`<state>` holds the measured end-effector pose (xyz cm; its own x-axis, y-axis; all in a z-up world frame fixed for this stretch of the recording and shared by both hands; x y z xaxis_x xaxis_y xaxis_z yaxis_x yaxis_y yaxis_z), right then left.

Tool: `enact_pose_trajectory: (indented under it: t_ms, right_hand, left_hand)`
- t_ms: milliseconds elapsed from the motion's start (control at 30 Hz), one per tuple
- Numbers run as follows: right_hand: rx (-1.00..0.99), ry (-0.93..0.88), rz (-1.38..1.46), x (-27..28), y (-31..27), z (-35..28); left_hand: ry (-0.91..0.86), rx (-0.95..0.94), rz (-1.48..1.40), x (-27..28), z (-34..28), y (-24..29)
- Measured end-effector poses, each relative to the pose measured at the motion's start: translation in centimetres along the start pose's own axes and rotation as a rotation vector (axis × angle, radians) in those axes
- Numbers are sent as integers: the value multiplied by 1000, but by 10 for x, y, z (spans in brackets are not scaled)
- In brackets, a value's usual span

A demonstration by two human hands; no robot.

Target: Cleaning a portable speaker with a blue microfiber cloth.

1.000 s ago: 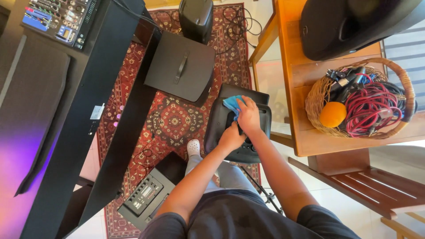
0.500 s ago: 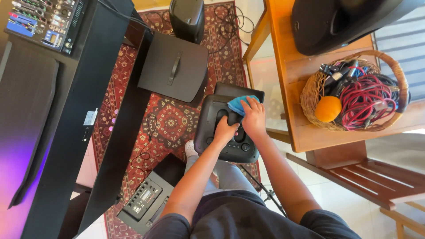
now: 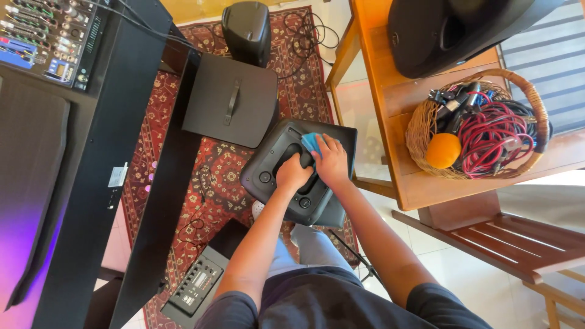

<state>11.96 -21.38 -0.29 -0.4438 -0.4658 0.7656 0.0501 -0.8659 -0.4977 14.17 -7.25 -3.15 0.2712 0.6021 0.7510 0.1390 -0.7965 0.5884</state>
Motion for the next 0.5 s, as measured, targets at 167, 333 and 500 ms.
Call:
enact_pose_trajectory:
  t_ms: [167,333,500]
  right_hand:
    - [-170,-30,-20,-19,-1,29]
    - [-142,15,-55,0,9,5]
    - [-149,154,-33,16,0,-43]
  left_hand:
    - [11,-7,39,8,12,-4]
    - [52,-99,67,2,32,-24]
    - [51,-136,50,2,35,-29]
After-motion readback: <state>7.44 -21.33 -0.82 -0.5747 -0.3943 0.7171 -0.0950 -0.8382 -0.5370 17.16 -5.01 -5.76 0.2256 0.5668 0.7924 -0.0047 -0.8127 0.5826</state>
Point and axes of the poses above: each hand's wrist, its own z-axis towards the middle knuckle, its own x-axis out of the back of the hand, y = z × x, the point moved 5 cm from there along z, towards the middle knuckle, and after that the axes turned 11 degrees about y, right-handed, at the moved point
